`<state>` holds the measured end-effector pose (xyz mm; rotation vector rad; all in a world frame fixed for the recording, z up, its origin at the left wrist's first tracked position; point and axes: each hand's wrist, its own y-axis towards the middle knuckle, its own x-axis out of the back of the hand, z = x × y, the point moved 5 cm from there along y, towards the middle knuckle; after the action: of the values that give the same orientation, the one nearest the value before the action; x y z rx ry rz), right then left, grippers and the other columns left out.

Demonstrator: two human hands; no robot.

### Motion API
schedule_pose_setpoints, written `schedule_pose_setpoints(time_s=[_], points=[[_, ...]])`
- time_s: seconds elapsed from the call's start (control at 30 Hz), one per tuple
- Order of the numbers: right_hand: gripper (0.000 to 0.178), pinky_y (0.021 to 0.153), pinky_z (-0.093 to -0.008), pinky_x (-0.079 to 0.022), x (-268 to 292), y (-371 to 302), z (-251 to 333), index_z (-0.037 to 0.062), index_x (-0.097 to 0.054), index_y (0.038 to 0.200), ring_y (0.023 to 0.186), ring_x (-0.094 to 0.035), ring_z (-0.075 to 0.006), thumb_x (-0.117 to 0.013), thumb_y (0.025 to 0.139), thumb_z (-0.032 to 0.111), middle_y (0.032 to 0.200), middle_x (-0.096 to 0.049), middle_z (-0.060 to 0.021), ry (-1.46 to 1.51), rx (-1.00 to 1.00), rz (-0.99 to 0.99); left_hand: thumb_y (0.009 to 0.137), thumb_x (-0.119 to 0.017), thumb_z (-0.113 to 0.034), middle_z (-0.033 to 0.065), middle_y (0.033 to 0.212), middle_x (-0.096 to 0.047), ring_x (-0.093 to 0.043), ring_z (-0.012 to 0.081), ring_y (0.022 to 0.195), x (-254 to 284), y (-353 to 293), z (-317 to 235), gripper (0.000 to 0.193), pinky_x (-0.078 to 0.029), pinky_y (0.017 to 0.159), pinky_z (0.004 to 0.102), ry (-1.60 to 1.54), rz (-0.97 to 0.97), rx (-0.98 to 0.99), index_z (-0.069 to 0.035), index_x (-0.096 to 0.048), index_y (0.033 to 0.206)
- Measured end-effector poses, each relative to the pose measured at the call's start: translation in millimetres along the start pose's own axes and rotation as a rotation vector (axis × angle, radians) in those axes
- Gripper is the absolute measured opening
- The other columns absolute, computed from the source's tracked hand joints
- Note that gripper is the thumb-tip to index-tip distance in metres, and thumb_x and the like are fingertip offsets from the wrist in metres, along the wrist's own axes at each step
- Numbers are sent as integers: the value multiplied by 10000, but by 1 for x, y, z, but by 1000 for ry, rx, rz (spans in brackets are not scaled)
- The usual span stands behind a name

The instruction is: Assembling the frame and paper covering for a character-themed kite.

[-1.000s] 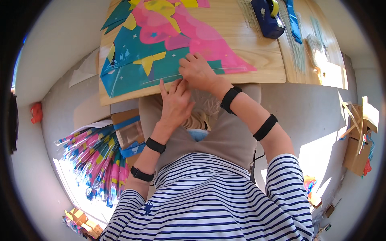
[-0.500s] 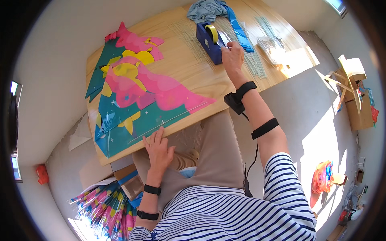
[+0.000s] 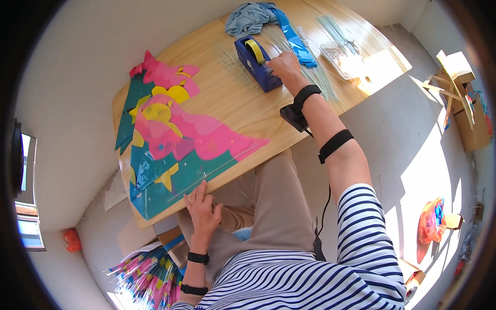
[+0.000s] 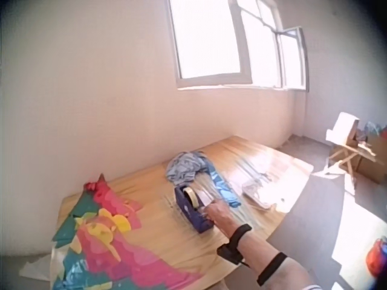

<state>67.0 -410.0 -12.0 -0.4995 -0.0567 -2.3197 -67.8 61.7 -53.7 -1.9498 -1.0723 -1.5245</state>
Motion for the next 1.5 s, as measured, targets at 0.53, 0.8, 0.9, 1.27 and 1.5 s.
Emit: schedule_pose_setpoints(time_s=[0.53,0.8,0.9,1.27,1.5], points=[[163,731,-311,-541,5,-36,-34,-33,-642,858,866,-726,-226,-645,913,120,870,-673,-109,475,32,177,671,-786,-148,99,1485,-487,-435,331,1333,2,1,-4,250,-202,1133,670,8,-3,17,-63,-618,835],[136,720,-283,-526,5,-38,-43,-15,-628,822,918,-734,-231,-606,927,68,868,-666,-90,526,50,183,691,-771,-166,115,1505,-461,-423,327,1356,-1,1,-1,257,-166,1143,684,15,35,25,-66,-601,856],[121,743,-287,-519,8,-36,-46,-8,-620,835,942,-731,-240,-590,933,58,880,-666,-92,533,101,205,693,-772,-166,114,1507,-459,-422,326,1356,-1,2,-2,259,-165,1144,682,10,41,25,-64,-604,862],[131,874,-442,-567,0,-76,-61,-16,-571,1010,949,-713,-319,-592,969,107,902,-631,-114,984,-146,247,692,-773,-161,111,1508,-456,-415,327,1358,2,2,-3,253,-173,1146,673,16,46,36,-63,-614,862],[222,902,-483,-570,5,-85,-91,4,-570,1077,944,-690,-335,-665,939,149,988,-611,-148,1152,-358,184,686,-773,-160,111,1510,-453,-418,329,1350,0,1,-3,252,-176,1146,674,10,28,28,-68,-607,852]])
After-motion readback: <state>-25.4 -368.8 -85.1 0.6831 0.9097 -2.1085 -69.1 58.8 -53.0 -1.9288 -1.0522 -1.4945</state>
